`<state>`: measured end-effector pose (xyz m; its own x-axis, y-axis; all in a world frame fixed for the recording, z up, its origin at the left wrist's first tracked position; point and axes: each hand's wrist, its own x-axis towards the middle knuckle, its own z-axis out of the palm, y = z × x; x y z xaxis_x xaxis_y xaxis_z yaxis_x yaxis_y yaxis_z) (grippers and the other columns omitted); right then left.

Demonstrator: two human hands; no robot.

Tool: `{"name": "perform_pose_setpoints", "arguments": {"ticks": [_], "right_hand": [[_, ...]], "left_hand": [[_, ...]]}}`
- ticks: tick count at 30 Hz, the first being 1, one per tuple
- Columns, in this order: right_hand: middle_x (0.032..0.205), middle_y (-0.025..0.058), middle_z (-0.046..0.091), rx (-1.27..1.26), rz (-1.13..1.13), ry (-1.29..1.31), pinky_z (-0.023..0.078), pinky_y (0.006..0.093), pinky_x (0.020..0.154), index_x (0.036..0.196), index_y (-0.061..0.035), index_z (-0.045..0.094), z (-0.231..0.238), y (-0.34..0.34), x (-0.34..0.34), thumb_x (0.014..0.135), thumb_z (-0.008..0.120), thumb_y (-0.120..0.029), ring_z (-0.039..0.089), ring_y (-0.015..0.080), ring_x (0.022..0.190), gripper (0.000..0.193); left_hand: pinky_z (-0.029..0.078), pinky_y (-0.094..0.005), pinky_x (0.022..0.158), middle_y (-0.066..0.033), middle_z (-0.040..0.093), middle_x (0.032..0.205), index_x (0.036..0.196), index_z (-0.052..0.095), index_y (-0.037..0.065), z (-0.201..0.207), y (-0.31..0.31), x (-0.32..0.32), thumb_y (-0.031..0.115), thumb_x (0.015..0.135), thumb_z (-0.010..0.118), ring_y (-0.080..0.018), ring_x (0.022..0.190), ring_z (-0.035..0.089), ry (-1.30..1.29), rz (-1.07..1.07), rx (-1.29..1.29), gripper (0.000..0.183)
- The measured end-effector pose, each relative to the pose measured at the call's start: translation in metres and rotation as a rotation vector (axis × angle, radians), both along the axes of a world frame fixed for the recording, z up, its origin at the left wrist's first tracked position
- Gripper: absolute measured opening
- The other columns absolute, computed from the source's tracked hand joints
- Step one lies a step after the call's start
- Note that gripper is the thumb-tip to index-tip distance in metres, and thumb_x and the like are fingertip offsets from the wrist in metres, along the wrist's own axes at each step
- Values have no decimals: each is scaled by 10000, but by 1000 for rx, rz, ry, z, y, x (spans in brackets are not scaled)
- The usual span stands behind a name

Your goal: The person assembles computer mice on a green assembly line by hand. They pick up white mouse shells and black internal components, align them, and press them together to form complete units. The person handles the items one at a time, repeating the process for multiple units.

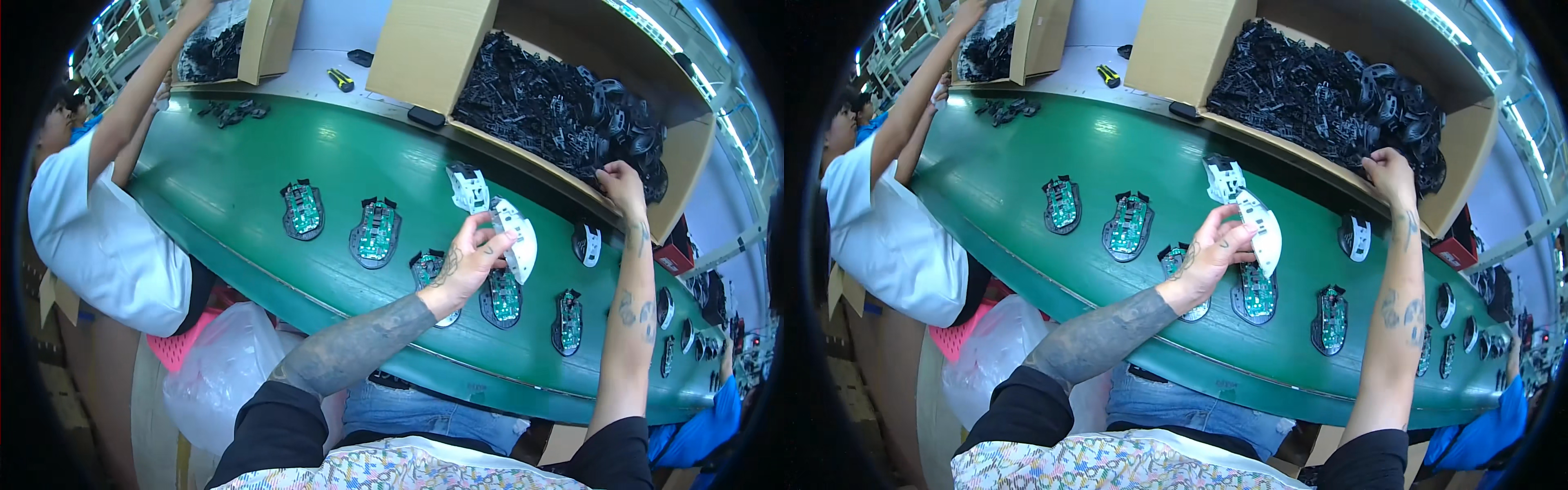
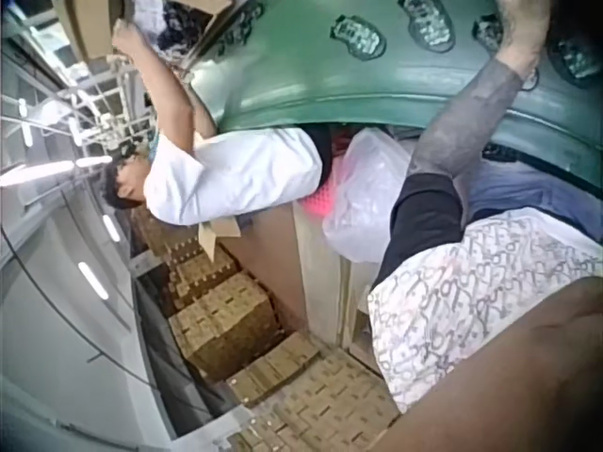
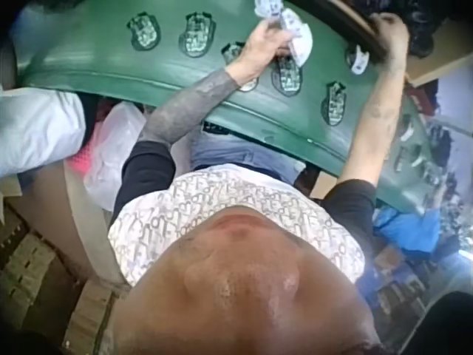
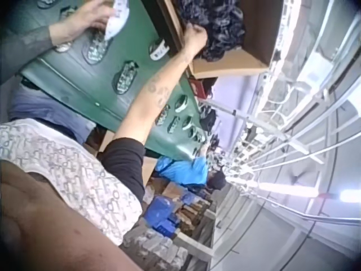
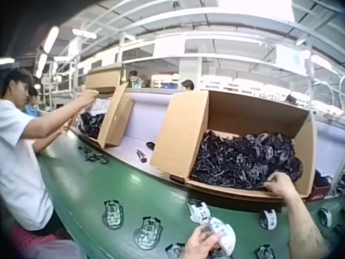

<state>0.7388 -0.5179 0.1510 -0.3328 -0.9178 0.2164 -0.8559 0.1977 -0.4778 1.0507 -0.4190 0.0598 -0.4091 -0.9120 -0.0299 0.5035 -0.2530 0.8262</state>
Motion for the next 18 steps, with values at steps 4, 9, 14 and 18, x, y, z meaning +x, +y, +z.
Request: {"name": "perform_pose_setpoints", "arguments": {"ticks": [4,9,14,18], "right_hand": [[832,11,616,-199,302,-650,490,225,640,989,-39,621,-10,65,28,922,600,-166,601,94,739,145],[895,30,609,-124,483,-935,524,224,643,1046,-8,595,-22,151,88,938,567,-95,609,88,744,142],[932,55,627,-3,559,-1214,541,222,670,1073,10,600,-29,174,120,822,679,36,623,89,767,264],[931,70,640,-110,497,-1149,540,216,699,1034,34,624,-48,176,120,786,730,13,637,107,788,271]], "left_hand": [[497,-346,874,-127,563,1170,1362,302,15,0,4,-2,289,880,654,-186,1056,579,-17,-12,-15,657],[535,-316,786,-100,574,1138,1360,346,25,-2,7,-12,264,878,661,-161,1014,592,-72,-27,-27,624],[499,-289,837,-138,575,1110,1381,332,-54,11,15,-3,269,872,673,-187,1007,608,-115,-91,-70,693],[508,-277,809,-129,577,1115,1387,337,-56,6,15,-8,263,881,662,-169,943,633,-210,-142,-184,680]]}}
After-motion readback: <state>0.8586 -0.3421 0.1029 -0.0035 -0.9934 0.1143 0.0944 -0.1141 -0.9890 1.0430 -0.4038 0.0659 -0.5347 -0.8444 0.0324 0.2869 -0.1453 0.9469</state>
